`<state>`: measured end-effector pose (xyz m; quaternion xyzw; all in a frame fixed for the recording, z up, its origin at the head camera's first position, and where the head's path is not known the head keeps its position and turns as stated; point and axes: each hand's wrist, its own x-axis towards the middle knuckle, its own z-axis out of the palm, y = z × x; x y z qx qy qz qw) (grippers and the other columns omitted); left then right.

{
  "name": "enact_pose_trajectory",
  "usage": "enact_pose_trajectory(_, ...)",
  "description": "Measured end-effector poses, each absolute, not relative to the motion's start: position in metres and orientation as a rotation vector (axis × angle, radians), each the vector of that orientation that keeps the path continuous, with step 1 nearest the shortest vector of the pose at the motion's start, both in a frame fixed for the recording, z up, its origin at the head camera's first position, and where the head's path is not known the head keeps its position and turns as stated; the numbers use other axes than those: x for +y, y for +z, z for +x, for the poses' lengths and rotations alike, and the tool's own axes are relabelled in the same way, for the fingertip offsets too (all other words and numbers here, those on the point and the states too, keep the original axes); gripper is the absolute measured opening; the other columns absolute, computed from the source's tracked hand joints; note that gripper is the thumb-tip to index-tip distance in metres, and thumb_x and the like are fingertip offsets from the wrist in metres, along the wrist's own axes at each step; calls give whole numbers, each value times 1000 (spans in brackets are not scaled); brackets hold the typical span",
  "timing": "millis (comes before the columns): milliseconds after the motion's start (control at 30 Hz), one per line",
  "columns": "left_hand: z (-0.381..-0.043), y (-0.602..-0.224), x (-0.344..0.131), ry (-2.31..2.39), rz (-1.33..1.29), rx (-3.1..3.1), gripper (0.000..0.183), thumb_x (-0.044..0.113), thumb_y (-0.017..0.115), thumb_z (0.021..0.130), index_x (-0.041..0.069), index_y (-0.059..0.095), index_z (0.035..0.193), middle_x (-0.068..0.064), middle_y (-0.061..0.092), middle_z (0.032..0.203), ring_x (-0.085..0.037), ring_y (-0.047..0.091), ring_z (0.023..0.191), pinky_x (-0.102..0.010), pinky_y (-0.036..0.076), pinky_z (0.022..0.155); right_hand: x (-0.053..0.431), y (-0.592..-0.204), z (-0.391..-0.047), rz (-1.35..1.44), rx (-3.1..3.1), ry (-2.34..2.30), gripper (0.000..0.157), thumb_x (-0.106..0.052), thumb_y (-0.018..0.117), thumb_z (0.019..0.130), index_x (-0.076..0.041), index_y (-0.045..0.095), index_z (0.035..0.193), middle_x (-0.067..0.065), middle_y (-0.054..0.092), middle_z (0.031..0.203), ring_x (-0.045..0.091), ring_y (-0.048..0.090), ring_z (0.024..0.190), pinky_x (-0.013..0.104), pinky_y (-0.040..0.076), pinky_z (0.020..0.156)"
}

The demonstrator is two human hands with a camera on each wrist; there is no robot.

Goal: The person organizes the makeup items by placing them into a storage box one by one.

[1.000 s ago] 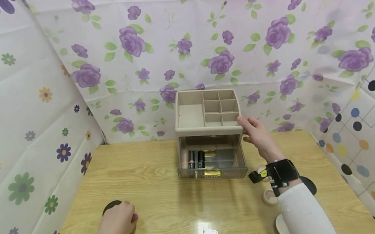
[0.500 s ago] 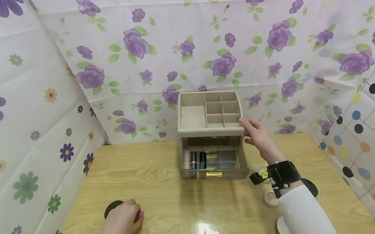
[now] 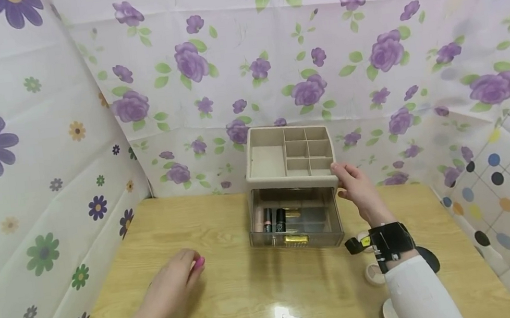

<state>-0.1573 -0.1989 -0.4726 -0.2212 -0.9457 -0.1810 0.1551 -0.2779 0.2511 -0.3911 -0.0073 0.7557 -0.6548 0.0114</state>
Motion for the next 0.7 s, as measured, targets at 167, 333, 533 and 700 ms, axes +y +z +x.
enact_pose_trajectory(167,-163,-459,-191,-734,-527,-2781,9,19,55,103,11,56,106,6,56,80,-6,53,66,-27,51,57,252,-392,-278,-41,2365,-2043,57,-63,55,93,-11,55,115,1,55,99,14,53,85,30,47,69)
enact_pose_trajectory(333,-166,-445,-176,-854,-488,-2739,28,22,44,108,3,54,125,-1,60,89,-11,56,76,-34,54,67,254,-394,-277,-18,2347,-2048,58,-63,54,93,-11,55,118,2,52,97,14,48,82,30,45,68)
enact_pose_trajectory(533,-174,-433,-164,-965,-540,-2664,36,17,44,108,2,44,141,-5,60,95,-14,57,81,-37,54,71,254,-394,-277,-29,2349,-2040,60,-63,53,93,-11,54,123,2,51,96,15,47,82,29,45,68)
enact_pose_trajectory(700,-182,-415,-154,-1130,-581,-2584,40,14,48,106,9,42,145,0,58,89,-9,57,71,-31,53,59,252,-393,-279,-34,2354,-2037,61,-63,53,93,-11,54,124,2,51,96,13,47,81,29,44,68)
